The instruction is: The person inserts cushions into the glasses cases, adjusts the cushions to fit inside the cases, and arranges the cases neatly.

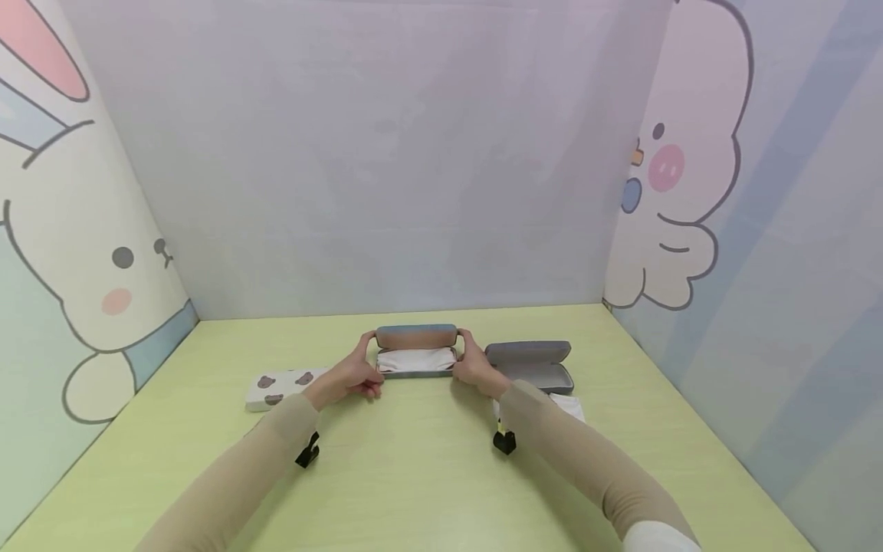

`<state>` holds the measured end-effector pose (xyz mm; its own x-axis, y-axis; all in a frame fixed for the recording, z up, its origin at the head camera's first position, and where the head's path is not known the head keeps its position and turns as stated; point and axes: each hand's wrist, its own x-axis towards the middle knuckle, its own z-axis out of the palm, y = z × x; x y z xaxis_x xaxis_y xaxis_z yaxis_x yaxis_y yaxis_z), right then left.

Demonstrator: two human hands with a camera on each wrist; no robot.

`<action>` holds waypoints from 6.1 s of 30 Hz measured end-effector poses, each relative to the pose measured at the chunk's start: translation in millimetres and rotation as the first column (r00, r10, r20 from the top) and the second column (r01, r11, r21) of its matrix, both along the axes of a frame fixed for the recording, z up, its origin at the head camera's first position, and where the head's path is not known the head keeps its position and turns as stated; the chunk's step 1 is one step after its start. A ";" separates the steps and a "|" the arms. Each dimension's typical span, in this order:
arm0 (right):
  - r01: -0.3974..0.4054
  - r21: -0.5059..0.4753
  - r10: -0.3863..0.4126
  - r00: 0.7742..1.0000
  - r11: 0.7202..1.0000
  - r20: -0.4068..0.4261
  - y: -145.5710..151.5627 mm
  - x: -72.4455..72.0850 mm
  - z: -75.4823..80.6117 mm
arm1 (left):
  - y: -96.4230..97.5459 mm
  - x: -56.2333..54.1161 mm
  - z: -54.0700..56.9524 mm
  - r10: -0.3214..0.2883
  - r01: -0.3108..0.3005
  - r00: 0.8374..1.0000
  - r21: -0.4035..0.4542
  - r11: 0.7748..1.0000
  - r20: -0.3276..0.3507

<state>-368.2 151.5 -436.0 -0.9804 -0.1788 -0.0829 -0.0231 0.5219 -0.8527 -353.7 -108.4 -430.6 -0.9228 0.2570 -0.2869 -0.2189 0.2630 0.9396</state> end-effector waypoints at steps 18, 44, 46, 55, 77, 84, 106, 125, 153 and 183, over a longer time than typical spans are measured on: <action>0.007 -0.121 0.007 0.993 0.993 0.121 -1.7 -1.9 6.7 | -4.7 -3.5 1.8 -0.034 0.032 0.999 0.066 0.997 0.037; -0.006 -0.146 0.024 0.992 0.989 0.124 1.0 -3.5 3.1 | -3.1 -2.1 1.0 -0.007 0.002 0.998 0.069 0.998 0.063; -0.011 -0.150 0.030 0.992 0.989 0.121 1.2 -3.7 3.4 | -2.9 -1.9 1.9 -0.004 -0.001 0.998 0.074 0.997 0.065; -0.008 -0.145 0.024 0.994 0.989 0.111 0.0 -1.7 6.3 | -3.7 -2.7 2.9 0.002 -0.006 0.999 0.083 0.996 0.051; -0.083 0.060 0.084 0.996 0.995 -0.023 0.1 15.2 13.8 | 5.8 11.3 15.1 -0.008 -0.017 0.993 -0.214 0.977 -0.115; -0.304 0.024 0.305 0.944 0.952 -0.127 45.5 55.9 61.4 | 50.0 45.6 39.1 -0.159 0.119 0.968 -0.200 0.973 -0.196; -0.136 -0.106 0.161 0.943 0.985 0.292 241.2 97.9 21.8 | 180.9 88.3 -3.8 -0.164 0.012 0.937 0.442 0.897 0.308; -0.120 -0.044 0.126 0.973 0.992 0.192 228.9 90.7 10.7 | 203.3 88.9 -4.0 -0.022 -0.106 0.956 0.415 0.903 0.292; -0.034 0.108 0.028 0.998 0.994 0.061 222.8 93.3 16.4 | 212.5 83.6 3.4 0.052 -0.166 0.952 0.367 0.915 0.302; 0.009 0.058 -0.009 1.000 0.998 0.003 210.9 34.8 23.8 | 205.5 30.1 2.2 0.147 -0.216 0.967 0.357 0.909 0.210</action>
<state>-333.5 362.4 -412.2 -0.9816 -0.1649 -0.0964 -0.0153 0.5709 -0.8209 -323.6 97.1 -428.4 -0.9077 0.2101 -0.3633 -0.3985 -0.1601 0.9031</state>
